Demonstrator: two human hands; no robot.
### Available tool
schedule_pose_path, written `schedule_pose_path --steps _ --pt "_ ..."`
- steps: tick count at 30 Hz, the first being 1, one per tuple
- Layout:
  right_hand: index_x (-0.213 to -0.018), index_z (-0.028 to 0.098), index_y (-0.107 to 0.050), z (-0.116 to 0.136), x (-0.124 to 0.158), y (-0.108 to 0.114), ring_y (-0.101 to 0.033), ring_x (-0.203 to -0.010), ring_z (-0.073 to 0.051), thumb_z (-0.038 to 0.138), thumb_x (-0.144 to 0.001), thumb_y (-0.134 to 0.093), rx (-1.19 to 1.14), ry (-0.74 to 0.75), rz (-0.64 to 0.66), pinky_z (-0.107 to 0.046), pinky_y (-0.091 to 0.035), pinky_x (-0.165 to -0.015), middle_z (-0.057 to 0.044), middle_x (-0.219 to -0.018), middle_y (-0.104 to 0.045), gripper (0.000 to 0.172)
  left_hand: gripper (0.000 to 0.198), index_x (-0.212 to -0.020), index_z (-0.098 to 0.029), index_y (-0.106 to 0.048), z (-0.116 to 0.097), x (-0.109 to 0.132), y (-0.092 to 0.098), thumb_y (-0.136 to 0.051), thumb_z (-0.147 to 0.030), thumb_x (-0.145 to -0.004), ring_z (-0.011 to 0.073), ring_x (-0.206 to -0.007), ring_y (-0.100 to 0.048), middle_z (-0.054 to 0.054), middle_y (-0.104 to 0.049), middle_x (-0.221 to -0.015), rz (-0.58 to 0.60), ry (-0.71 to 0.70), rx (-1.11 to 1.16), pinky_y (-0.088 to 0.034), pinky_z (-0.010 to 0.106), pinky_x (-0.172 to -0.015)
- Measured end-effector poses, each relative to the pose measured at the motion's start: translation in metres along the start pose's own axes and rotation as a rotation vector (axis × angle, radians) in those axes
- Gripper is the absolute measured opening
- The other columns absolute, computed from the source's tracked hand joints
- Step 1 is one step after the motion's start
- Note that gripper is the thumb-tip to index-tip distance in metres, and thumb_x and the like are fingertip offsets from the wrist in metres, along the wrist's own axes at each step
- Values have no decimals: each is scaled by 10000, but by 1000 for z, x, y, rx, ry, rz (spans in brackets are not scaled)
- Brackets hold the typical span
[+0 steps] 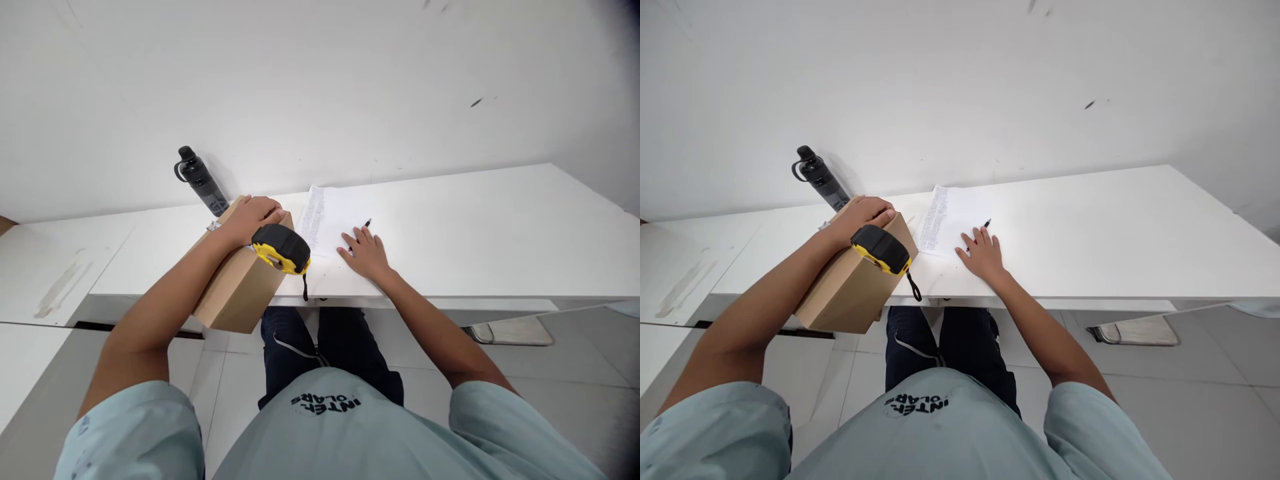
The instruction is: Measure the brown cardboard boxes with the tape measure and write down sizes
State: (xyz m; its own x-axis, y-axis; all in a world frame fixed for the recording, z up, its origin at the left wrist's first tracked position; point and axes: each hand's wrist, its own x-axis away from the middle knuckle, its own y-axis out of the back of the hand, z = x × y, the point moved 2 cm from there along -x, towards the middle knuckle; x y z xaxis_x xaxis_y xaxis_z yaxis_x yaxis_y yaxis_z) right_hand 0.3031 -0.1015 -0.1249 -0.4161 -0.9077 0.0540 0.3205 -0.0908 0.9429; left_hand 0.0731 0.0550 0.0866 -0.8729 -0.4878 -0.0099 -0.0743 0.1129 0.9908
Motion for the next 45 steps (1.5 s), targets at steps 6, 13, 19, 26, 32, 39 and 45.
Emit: schedule_pose_path --steps 6,13,19,26,32,39,45 --pt "-1579 281 -548 -56 11 14 -227 -1665 -379 624 -1042 -347 5 38 -1 -662 -240 -1310 -97 -1759 -359 668 442 -959 -236 -709 8 5 9 -348 -476 -1043 276 -1091 -700 77 -785 -1089 -14 39 -26 -444 435 -1054" --pt "-1502 164 -583 -89 35 44 -493 -1499 -388 653 -1003 -417 -161 66 -211 -571 -443 -1211 -200 -1577 -573 719 405 -1008 -241 -734 19 1 7 -393 -457 -1039 275 -1124 -722 64 -806 -1123 -48 95 -49 -470 383 -1019" --pt "-1667 76 -316 -83 7 66 -716 -1001 -400 580 -1012 -425 -114 -345 -226 -548 -560 -899 -218 -1038 -764 834 410 -1007 -242 -727 19 2 1 -400 -484 -1051 273 -1158 -708 64 -802 -1126 -93 110 -51 -444 396 -1067" --pt "-1351 181 -714 -75 -33 59 -712 -878 -314 389 -915 -571 -298 -284 -99 -461 -560 -844 -150 -952 -770 505 562 -942 -232 -711 26 7 -5 -330 -629 -1058 258 -1113 -652 68 -778 -1067 -158 123 38 -410 436 -1078" --pt "-1101 207 -717 -45 -32 61 -688 -899 -222 429 -780 -749 -966 15 -89 -408 -570 -858 -72 -945 -773 391 601 -911 -273 -681 25 8 -5 -257 -676 -1050 208 -990 -614 7 -755 -1043 -166 145 39 -383 458 -1082" --pt "-816 258 -618 14 23 12 -613 -717 -205 848 -857 -536 -882 166 -4 -365 -501 -717 -21 -712 -638 598 710 -943 -277 -695 23 5 -6 -188 -768 -1027 190 -979 -578 -2 -748 -1023 -134 181 18 -384 452 -1093" --pt "-1025 237 -724 11 23 8 -623 -725 -218 828 -960 -330 -829 156 29 -369 -486 -730 -36 -723 -663 713 480 -990 -243 -712 17 5 0 -335 -533 -1057 197 -1019 -611 18 -766 -1085 -91 199 -1 -420 429 -1081"
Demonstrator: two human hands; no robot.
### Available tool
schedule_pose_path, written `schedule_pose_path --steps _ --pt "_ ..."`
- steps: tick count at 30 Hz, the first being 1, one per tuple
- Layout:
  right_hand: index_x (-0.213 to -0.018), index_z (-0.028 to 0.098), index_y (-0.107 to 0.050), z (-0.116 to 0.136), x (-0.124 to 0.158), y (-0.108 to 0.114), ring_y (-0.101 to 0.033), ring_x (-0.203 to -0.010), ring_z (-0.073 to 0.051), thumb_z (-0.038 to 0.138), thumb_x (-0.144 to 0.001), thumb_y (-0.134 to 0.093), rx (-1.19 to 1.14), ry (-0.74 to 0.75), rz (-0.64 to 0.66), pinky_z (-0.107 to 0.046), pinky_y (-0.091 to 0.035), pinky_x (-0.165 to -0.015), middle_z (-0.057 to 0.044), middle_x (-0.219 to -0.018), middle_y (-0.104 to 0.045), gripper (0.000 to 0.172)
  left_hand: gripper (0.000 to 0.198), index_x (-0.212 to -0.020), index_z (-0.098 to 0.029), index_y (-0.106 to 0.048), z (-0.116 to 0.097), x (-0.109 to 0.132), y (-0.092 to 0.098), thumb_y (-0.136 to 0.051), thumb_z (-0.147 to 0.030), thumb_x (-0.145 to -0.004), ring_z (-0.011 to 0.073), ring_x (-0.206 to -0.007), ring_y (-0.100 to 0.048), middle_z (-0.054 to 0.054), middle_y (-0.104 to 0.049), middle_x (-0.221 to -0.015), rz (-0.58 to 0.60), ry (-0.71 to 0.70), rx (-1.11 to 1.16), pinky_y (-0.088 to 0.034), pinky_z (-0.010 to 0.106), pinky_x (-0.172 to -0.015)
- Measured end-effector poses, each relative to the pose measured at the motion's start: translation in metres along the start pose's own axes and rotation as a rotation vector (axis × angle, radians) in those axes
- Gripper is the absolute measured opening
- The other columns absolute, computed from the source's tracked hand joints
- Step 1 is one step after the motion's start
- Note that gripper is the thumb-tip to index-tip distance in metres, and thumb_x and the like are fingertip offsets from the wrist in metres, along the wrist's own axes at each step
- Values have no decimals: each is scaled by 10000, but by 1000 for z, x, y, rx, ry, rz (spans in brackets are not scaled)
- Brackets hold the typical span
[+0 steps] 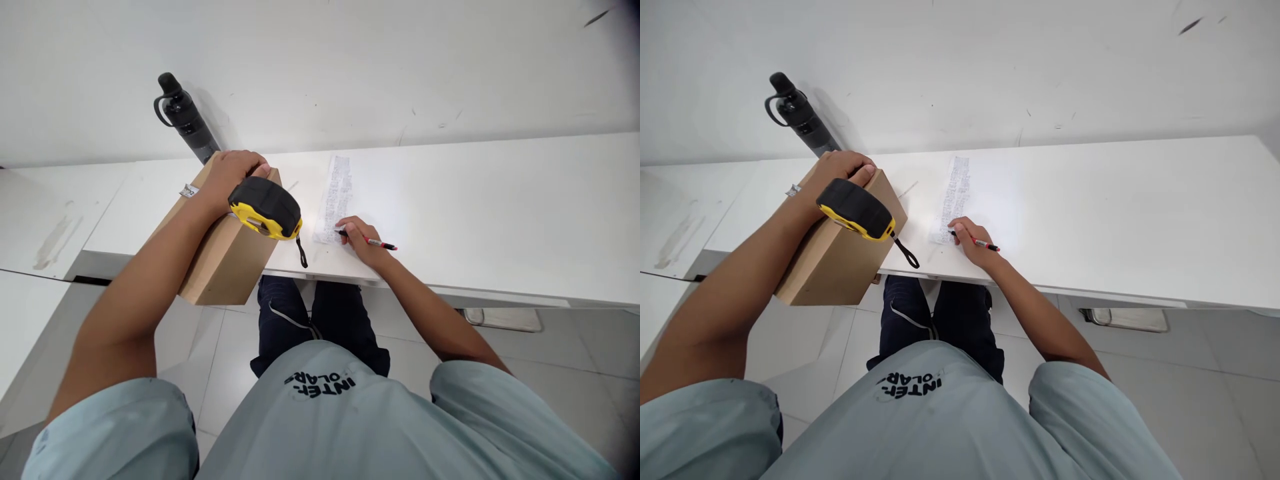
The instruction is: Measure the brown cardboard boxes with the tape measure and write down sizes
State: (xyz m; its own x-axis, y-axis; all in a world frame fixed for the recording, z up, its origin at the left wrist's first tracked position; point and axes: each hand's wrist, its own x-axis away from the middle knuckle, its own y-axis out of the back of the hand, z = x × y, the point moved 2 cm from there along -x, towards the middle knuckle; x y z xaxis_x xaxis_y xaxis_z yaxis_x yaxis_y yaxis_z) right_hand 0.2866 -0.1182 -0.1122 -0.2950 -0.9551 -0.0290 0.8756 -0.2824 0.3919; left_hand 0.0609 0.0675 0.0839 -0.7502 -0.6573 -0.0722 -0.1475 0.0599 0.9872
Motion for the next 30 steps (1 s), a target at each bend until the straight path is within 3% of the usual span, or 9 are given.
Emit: schedule_pose_path --steps 2,4,6,8,14,22,26,30 --pt "-835 239 -700 2 -2 0 -618 -736 -217 789 -944 -430 9 -53 -13 -362 -470 -715 -46 -736 -675 623 404 -978 -241 -713 -1 -1 3 -379 -460 -1040 215 -1037 -630 33 -771 -1096 16 -9 6 -458 427 -1031" --pt "-624 245 -568 5 -2 -2 -605 -727 -214 759 -905 -520 13 -110 -29 -353 -437 -681 -52 -717 -668 588 389 -942 -242 -718 1 -3 6 -410 -464 -1025 251 -1045 -649 54 -772 -1069 26 -8 11 -491 440 -969" --pt "-540 248 -412 7 -1 -4 -597 -721 -211 735 -860 -596 -2 -132 -47 -345 -403 -659 -49 -688 -651 611 403 -908 -249 -725 3 -4 6 -428 -495 -1020 293 -1049 -666 74 -769 -1012 35 -7 15 -505 462 -934" --pt "-535 251 -356 9 0 -4 -580 -713 -207 720 -839 -627 -18 -132 -72 -340 -384 -651 -41 -656 -622 620 411 -900 -259 -734 4 -4 6 -438 -517 -1021 316 -1066 -675 78 -770 -983 28 -12 33 -511 473 -937" --pt "-570 258 -405 7 1 -5 -490 -671 -185 659 -860 -623 -4 -137 -77 -338 -361 -630 -18 -643 -568 541 426 -967 -245 -772 -1 3 5 -439 -503 -1034 313 -1114 -681 65 -786 -1075 -35 -36 120 -492 489 -1019" --pt "-631 250 -557 3 1 -5 -603 -749 -228 611 -878 -614 27 -120 -73 -367 -472 -699 -28 -685 -648 441 385 -1038 -234 -753 3 2 -6 -426 -436 -1061 189 -1110 -653 9 -796 -1158 -82 -33 102 -422 415 -1106" --pt "-601 244 -547 3 2 -4 -617 -767 -231 580 -881 -614 8 -131 -87 -367 -468 -711 -49 -737 -694 442 369 -1026 -248 -744 0 5 -5 -425 -427 -1075 201 -1120 -654 2 -793 -1159 -81 -27 98 -395 456 -1133" --pt "-575 243 -535 2 3 -5 -599 -748 -222 556 -876 -612 7 -138 -95 -364 -449 -699 -53 -746 -696 441 341 -1055 -224 -735 -8 6 4 -431 -377 -1083 228 -1152 -655 36 -783 -1198 -7 10 54 -398 454 -1133"
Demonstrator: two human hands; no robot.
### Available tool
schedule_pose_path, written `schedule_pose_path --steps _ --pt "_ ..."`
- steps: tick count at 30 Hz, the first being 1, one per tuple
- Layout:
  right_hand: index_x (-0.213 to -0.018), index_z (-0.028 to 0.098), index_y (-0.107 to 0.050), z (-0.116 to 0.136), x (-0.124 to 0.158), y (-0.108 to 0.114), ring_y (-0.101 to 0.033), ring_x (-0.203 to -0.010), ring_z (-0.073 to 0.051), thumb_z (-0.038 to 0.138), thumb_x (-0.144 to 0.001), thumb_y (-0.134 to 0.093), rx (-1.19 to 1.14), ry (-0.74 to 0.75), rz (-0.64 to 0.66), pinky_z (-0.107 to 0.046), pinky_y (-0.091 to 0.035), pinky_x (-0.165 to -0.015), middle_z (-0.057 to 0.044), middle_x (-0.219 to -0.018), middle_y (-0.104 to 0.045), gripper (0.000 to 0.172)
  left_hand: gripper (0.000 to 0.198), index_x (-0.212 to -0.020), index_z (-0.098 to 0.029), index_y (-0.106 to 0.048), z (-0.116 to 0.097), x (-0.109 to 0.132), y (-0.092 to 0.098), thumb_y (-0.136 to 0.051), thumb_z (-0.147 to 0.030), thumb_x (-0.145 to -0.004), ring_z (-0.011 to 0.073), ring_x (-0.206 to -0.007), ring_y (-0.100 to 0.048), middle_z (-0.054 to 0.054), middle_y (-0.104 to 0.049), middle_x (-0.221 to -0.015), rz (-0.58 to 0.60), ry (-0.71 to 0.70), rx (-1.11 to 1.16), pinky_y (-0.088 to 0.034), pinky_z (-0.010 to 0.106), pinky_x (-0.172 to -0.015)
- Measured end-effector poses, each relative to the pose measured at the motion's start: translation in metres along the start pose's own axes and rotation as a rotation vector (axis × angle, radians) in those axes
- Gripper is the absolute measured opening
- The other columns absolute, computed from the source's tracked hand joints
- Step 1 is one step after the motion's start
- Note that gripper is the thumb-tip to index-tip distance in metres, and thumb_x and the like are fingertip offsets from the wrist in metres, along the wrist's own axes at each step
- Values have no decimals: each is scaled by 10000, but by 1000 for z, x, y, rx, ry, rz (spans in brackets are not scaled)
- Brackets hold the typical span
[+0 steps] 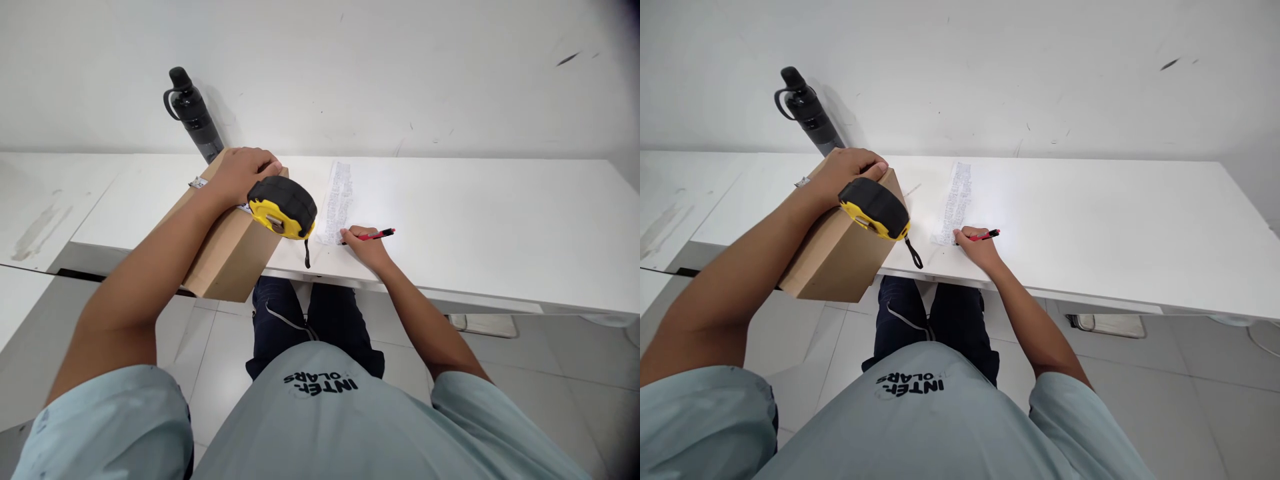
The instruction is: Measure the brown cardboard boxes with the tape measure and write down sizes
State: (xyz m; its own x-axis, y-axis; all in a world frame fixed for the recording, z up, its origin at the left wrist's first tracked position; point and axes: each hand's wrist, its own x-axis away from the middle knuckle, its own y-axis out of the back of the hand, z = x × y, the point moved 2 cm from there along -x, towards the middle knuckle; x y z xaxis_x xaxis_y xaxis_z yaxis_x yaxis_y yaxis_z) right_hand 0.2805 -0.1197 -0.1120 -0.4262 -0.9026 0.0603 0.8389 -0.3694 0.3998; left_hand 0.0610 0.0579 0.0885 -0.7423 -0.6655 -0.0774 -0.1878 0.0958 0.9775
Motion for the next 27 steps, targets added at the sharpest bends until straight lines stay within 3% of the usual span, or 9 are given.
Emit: schedule_pose_path --steps 5,11,18,22,27 --pt "-595 247 -568 0 0 0 -597 -737 -226 580 -862 -607 6 16 -13 -366 -449 -689 -44 -697 -673 428 326 -1059 -217 -718 -5 -1 4 -429 -363 -1088 243 -1188 -648 58 -780 -1243 41 14 -38 -406 435 -1133" --pt "-582 254 -520 -2 1 0 -612 -764 -232 610 -859 -625 -6 18 -71 -374 -470 -730 -42 -692 -662 463 350 -1031 -231 -716 0 -1 -4 -414 -398 -1085 212 -1144 -644 35 -779 -1189 -19 -15 15 -400 443 -1117" --pt "-580 245 -519 -2 -1 1 -544 -694 -199 568 -866 -623 16 12 -24 -356 -423 -686 -29 -667 -625 445 341 -1017 -237 -727 6 -3 -10 -436 -402 -1080 199 -1111 -663 17 -793 -1164 -54 -36 27 -421 416 -1094" --pt "-570 245 -506 -2 -2 0 -518 -676 -190 552 -865 -616 1 3 -35 -348 -396 -664 -26 -655 -615 440 361 -1046 -219 -747 7 -5 -10 -433 -393 -1079 216 -1149 -676 55 -801 -1185 -62 -44 5 -428 397 -1090" --pt "-545 251 -443 -2 -1 0 -525 -677 -192 516 -866 -614 -27 9 -56 -355 -399 -670 -32 -656 -625 450 382 -1111 -214 -739 3 -6 -4 -400 -389 -1086 267 -1222 -658 87 -781 -1261 16 -15 -74 -413 446 -1105"
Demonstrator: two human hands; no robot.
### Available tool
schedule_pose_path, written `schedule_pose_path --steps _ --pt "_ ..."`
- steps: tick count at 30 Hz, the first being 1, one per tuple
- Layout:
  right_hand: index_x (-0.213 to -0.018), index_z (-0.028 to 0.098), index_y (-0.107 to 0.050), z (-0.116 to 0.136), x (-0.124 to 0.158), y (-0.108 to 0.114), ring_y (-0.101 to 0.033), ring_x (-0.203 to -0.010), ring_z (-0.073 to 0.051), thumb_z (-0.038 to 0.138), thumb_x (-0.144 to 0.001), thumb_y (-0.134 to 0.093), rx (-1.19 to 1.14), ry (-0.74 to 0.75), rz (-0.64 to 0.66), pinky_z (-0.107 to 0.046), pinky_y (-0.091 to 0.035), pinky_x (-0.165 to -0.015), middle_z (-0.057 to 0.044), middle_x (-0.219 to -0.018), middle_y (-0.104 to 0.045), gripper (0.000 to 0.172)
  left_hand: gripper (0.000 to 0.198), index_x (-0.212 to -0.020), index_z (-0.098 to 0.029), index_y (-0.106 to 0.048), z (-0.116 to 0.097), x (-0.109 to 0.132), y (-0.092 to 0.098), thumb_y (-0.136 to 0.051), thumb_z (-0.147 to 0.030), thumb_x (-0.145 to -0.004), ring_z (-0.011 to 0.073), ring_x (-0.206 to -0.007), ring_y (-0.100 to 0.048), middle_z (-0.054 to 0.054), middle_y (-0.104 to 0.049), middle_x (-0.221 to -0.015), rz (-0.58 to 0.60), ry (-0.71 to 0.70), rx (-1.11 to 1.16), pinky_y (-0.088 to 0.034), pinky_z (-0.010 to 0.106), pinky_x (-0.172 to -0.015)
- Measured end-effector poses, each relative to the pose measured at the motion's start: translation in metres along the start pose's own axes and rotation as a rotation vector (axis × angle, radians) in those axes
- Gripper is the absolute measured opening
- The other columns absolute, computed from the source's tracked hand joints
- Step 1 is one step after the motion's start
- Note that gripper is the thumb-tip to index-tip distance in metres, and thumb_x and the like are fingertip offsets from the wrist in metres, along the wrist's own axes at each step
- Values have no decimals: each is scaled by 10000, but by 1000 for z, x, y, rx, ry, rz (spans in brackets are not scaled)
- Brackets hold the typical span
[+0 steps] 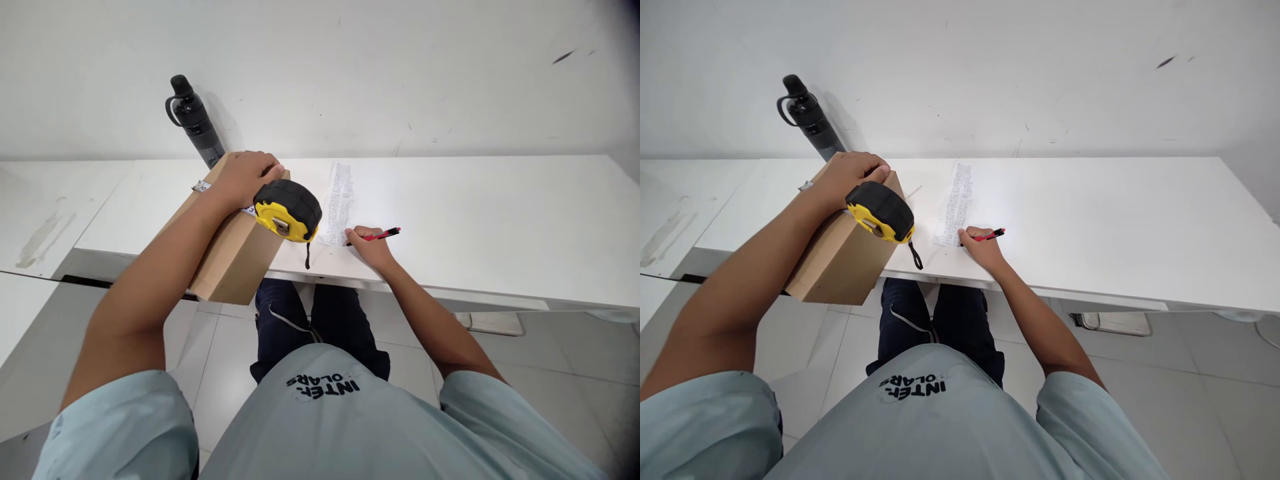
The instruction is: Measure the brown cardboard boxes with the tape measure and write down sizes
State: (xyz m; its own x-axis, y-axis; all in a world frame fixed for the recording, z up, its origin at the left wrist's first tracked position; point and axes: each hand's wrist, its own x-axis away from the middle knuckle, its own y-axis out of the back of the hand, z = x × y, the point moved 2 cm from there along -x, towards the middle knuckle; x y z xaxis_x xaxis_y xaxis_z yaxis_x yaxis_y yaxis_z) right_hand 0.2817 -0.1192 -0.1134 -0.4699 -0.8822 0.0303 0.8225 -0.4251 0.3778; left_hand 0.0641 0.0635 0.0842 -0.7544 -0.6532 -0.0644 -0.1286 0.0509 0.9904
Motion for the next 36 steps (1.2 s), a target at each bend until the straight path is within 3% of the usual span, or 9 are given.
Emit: schedule_pose_path --steps 5,12,19,25,31,36 --pt "-539 252 -410 4 1 0 -551 -696 -197 490 -868 -595 -8 6 6 -352 -401 -681 -32 -649 -613 446 397 -1117 -207 -734 -5 2 4 -380 -385 -1088 271 -1217 -655 87 -774 -1273 7 8 0 -405 466 -1106" --pt "-533 246 -395 1 0 1 -506 -658 -174 492 -866 -603 -5 18 44 -339 -367 -652 -22 -629 -591 463 386 -1066 -251 -740 0 2 -4 -393 -414 -1106 203 -1141 -650 28 -795 -1211 -44 -13 27 -415 420 -1107" --pt "-546 254 -354 -3 -1 0 -471 -647 -166 477 -865 -613 -13 19 12 -332 -368 -648 -4 -601 -531 467 387 -1118 -209 -739 -8 3 5 -389 -373 -1089 267 -1198 -658 89 -775 -1271 22 21 -35 -438 441 -1066" --pt "-557 255 -381 -2 -1 -1 -490 -665 -176 497 -860 -606 -20 27 5 -339 -378 -666 0 -610 -506 448 395 -1118 -211 -733 -11 5 8 -374 -372 -1088 267 -1195 -658 91 -778 -1262 29 7 -43 -440 422 -1056" --pt "-595 263 -406 -6 -1 -1 -526 -709 -192 528 -866 -621 -44 25 -82 -337 -427 -695 0 -615 -529 436 386 -1079 -224 -747 -2 1 0 -400 -392 -1086 243 -1129 -676 71 -796 -1200 -23 -8 0 -444 408 -1045" --pt "-586 260 -413 -9 -2 -1 -506 -693 -185 520 -851 -632 -37 21 -53 -338 -427 -693 4 -611 -527 431 428 -1052 -218 -761 7 -3 -11 -398 -440 -1096 233 -1107 -680 70 -801 -1148 -82 -37 29 -440 403 -1039"
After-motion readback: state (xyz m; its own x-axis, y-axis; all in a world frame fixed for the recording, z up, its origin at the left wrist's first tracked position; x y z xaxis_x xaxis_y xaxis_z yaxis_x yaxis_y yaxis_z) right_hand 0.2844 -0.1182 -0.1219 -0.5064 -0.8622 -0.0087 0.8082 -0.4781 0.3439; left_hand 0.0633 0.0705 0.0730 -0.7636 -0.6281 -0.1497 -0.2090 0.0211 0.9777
